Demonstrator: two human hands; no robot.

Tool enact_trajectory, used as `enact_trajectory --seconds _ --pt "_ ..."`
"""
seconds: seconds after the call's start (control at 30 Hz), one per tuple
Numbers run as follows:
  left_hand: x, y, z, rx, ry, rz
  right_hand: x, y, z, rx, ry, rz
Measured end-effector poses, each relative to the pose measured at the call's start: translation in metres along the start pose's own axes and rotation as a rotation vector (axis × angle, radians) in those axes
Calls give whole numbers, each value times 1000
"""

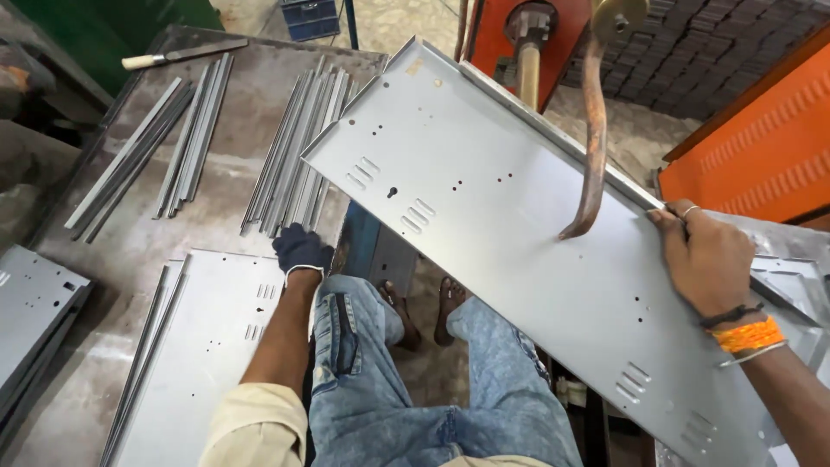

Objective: Spot welding metal strips onto metal panels using a stationary spot welding machine.

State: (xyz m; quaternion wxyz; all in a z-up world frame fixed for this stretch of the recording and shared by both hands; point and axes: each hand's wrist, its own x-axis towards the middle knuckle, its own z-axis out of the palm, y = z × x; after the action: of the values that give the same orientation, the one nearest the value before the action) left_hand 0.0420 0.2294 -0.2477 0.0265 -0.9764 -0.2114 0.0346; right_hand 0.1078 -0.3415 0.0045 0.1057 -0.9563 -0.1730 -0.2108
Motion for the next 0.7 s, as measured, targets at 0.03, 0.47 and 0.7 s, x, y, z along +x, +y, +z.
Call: enact_trajectory --seconds 0.03,0.47,0.7 --pt "-1 1 3 -16 23 -30 0 0 2 16 9 -2" --pt "8 -11 72 -314 65 -246 1 7 6 -18 30 -33" --pt "23 -42 99 -363 -88 -230 8 3 -1 32 23 -28"
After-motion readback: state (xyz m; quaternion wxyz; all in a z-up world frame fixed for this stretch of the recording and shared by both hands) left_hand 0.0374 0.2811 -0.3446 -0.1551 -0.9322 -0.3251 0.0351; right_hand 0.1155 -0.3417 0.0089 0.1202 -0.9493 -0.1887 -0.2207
